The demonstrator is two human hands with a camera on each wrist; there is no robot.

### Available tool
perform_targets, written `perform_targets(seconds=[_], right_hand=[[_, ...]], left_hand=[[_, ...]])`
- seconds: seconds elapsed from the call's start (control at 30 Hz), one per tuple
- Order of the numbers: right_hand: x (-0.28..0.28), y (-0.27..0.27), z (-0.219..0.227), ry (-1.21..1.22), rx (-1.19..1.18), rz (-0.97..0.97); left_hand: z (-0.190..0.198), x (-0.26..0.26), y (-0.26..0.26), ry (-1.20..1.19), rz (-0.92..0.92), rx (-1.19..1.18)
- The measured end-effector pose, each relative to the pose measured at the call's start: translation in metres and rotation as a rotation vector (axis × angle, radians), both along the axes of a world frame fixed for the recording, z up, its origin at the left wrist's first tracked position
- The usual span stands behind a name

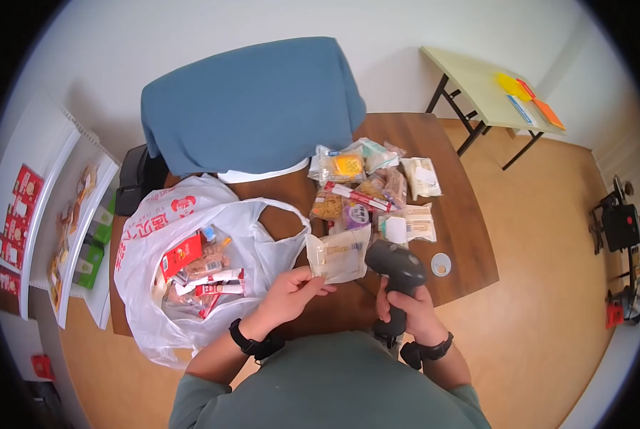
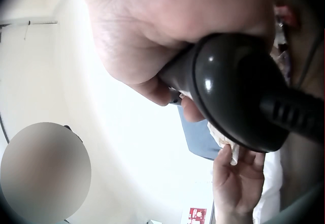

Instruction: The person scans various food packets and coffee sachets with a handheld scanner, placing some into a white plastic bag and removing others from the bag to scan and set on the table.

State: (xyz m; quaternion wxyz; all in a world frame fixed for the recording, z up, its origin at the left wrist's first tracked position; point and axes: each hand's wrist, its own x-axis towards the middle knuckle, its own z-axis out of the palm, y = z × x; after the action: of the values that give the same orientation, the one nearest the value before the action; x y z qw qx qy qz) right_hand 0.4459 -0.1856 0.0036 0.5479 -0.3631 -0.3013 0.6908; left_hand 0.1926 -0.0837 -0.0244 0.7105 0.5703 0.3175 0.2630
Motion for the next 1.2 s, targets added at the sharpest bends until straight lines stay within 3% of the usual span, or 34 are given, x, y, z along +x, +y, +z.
perform_targets(seconds=[0.13, 0.23, 0.3, 0.33, 0.4, 0.47, 0.6, 0.77, 0.83, 0.87, 0.93, 0.97, 1.07, 1.2], right_hand=[[-0.006, 0.008, -0.002, 0.004, 0.007, -0.003], [-0.009, 0.01, -0.006, -0.016, 0.02, 0.01], [-0.012, 0.013, -0.008, 0.006, 0.015, 0.032], [-0.013, 0.014, -0.009, 0.024, 0.01, 0.034], [-0.015, 0.017, -0.011, -0.014, 0.0, 0.048], [-0.017, 0.019, -0.011, -0.049, -0.008, 0.065], [-0.019, 0.021, -0.009, -0.013, 0.03, 0.1], [-0.013, 0.018, -0.013, 0.026, 0.1, 0.116], [-0.009, 0.015, -0.015, 0.005, 0.094, 0.089], [-0.009, 0.014, -0.017, 0.01, 0.093, 0.09], [-0.009, 0.015, -0.018, 0.032, 0.09, 0.057], [-0.009, 0.015, -0.019, 0.039, 0.093, 0.059], [-0.011, 0.016, -0.019, 0.057, 0.092, 0.054], [-0.01, 0.016, -0.018, 0.054, 0.09, 0.054]], left_hand=[[-0.012, -0.028, -0.013, -0.031, 0.092, -0.043], [-0.018, -0.052, -0.027, -0.144, 0.262, -0.207], [-0.027, -0.07, -0.034, -0.465, 0.504, -0.293], [-0.026, -0.076, -0.035, -0.467, 0.513, -0.295], [-0.023, -0.088, -0.034, -0.626, 0.892, -0.146], [-0.012, -0.095, -0.026, -0.665, 1.117, -0.155], [-0.016, -0.117, 0.001, -0.571, 1.275, -0.092], [0.002, -0.164, 0.051, -0.676, 1.284, -0.255], [0.013, -0.169, 0.061, -0.627, 1.284, -0.036], [0.013, -0.17, 0.062, -0.622, 1.285, -0.034], [0.015, -0.172, 0.065, -0.627, 1.15, -0.199], [0.014, -0.168, 0.058, -0.669, 0.999, -0.285], [0.006, -0.147, 0.041, -0.432, 0.722, -0.403], [0.021, -0.114, 0.03, -0.168, 0.648, -0.135]])
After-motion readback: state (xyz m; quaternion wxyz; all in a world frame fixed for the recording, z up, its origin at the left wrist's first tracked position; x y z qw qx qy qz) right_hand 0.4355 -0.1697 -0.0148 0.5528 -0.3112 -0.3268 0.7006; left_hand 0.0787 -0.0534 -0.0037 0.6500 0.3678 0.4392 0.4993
